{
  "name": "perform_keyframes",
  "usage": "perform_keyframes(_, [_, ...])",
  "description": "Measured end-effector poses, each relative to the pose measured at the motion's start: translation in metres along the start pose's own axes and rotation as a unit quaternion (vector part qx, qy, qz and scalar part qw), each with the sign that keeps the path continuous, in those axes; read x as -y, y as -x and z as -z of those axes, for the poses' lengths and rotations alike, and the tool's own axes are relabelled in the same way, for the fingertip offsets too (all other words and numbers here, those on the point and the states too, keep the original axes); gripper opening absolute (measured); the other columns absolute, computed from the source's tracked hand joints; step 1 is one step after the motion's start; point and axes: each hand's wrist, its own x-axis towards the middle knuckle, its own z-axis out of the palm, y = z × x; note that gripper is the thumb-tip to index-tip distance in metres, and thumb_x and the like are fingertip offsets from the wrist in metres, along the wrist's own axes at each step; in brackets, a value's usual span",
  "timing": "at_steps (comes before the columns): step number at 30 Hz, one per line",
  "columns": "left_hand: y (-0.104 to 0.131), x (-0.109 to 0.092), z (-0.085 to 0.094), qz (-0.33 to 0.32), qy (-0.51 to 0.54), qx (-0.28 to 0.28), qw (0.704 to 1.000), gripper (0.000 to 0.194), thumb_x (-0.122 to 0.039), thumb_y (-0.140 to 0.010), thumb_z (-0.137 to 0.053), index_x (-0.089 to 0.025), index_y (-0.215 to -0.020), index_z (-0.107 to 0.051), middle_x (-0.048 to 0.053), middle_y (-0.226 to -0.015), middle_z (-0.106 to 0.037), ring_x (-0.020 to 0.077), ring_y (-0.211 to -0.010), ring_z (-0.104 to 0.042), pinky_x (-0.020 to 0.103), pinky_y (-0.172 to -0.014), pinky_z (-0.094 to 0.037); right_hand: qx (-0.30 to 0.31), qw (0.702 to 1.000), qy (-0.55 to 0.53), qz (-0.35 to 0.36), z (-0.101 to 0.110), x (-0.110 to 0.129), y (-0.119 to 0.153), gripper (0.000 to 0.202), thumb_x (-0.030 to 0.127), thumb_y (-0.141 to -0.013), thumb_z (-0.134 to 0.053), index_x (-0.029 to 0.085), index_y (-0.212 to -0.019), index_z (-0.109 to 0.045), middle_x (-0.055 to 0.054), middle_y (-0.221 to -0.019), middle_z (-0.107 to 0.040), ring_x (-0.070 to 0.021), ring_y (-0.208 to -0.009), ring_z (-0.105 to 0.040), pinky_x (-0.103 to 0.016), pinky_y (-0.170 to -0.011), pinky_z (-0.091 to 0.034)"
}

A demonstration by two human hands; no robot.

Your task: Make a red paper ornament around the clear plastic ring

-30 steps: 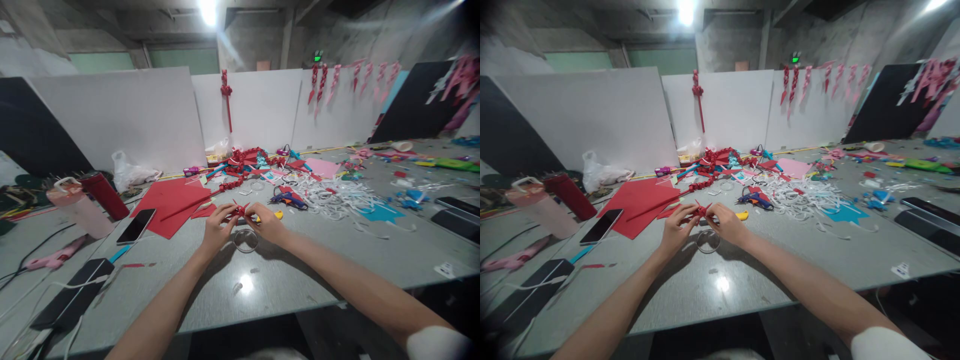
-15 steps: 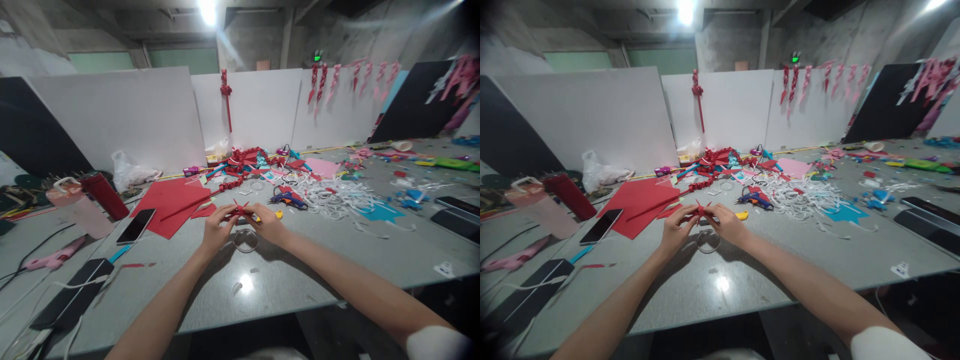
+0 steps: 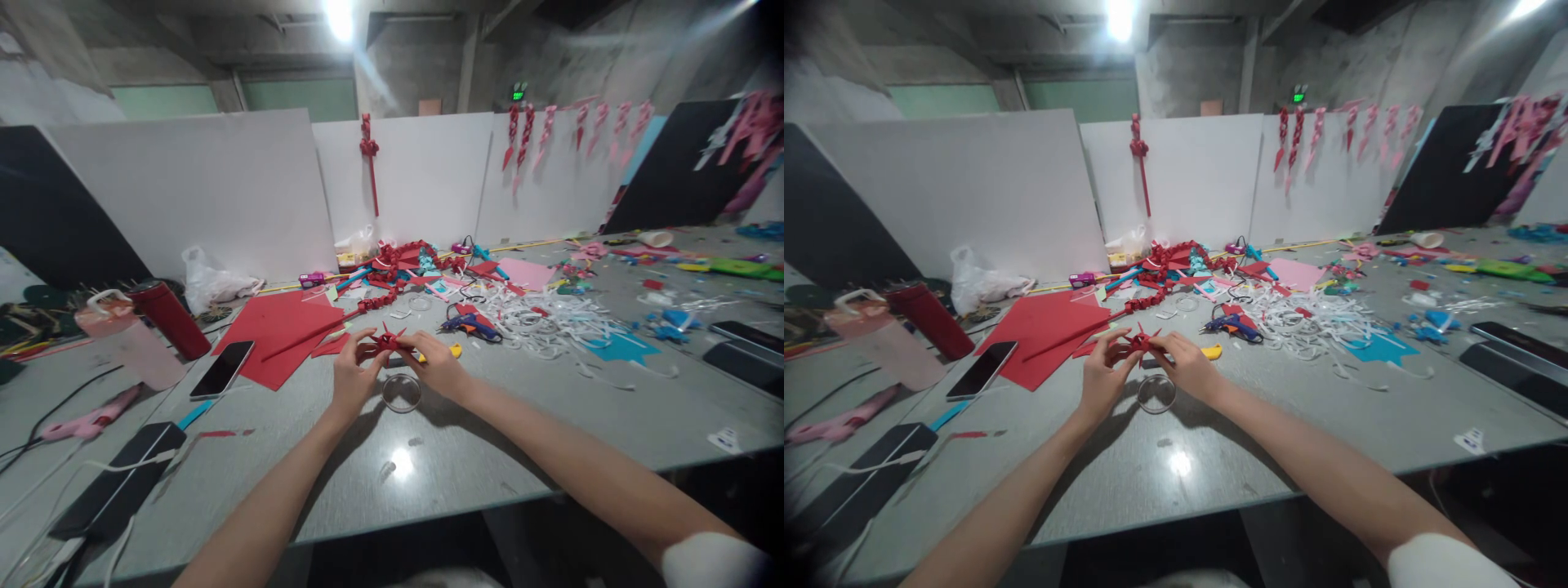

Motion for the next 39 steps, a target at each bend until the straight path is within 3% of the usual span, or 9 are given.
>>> perform_keyframes(5, [0.000, 0.002, -0.001, -0.026, -0.001, -0.019, 0.999, 0.024, -0.035, -0.092, -0.081, -0.021, -0.111, -0.075, 0.013, -0.138, -0.069, 0.0260, -0.114, -0.077, 0.043, -0.095, -0.068, 0.000, 1.000, -0.005, -0.002, 0.000, 0.000, 0.000, 0.029, 0.019, -0.107, -0.063, 0.027, -0.135, -0.064, -0.009, -0.111, -0.077, -0.0273, -0.098, -0.075, -0.047, -0.086, -0.067])
perform_keyframes(18, [-0.002, 0.003, 0.003, -0.075, -0.036, -0.006, 0.997, 0.019, -0.033, -0.095, -0.079, -0.021, -0.110, -0.077, 0.012, -0.131, -0.072, 0.0272, -0.117, -0.075, 0.044, -0.092, -0.070, 0.001, 1.000, -0.020, -0.004, 0.001, 0.003, -0.001, 0.033, 0.020, -0.108, -0.062, 0.030, -0.139, -0.064, -0.009, -0.111, -0.076, -0.0273, -0.099, -0.074, -0.049, -0.086, -0.068])
perform_keyframes(29, [-0.004, -0.004, 0.009, -0.192, -0.119, -0.006, 0.974, 0.015, -0.027, -0.099, -0.074, -0.024, -0.114, -0.075, 0.011, -0.129, -0.072, 0.0248, -0.116, -0.074, 0.042, -0.089, -0.070, 0.011, 0.999, -0.027, -0.029, -0.001, -0.003, 0.006, 0.033, 0.024, -0.108, -0.062, 0.031, -0.140, -0.063, -0.010, -0.118, -0.076, -0.0278, -0.105, -0.078, -0.052, -0.094, -0.069])
perform_keyframes(34, [-0.005, -0.005, 0.008, -0.198, -0.120, 0.007, 0.973, 0.016, -0.025, -0.099, -0.074, -0.024, -0.115, -0.073, 0.009, -0.122, -0.075, 0.0236, -0.114, -0.074, 0.040, -0.091, -0.067, -0.011, 0.998, -0.039, -0.044, -0.003, -0.004, 0.009, 0.039, 0.023, -0.106, -0.064, 0.031, -0.144, -0.058, -0.010, -0.123, -0.076, -0.0273, -0.104, -0.080, -0.051, -0.093, -0.070])
perform_keyframes(39, [-0.004, -0.004, 0.008, -0.179, -0.087, 0.036, 0.979, 0.015, -0.024, -0.100, -0.073, -0.024, -0.115, -0.073, 0.008, -0.119, -0.077, 0.0218, -0.110, -0.074, 0.038, -0.091, -0.064, 0.024, 0.999, -0.025, -0.037, -0.002, -0.006, 0.009, 0.057, 0.018, -0.104, -0.065, 0.033, -0.157, -0.049, -0.011, -0.132, -0.074, -0.0293, -0.115, -0.077, -0.056, -0.105, -0.065])
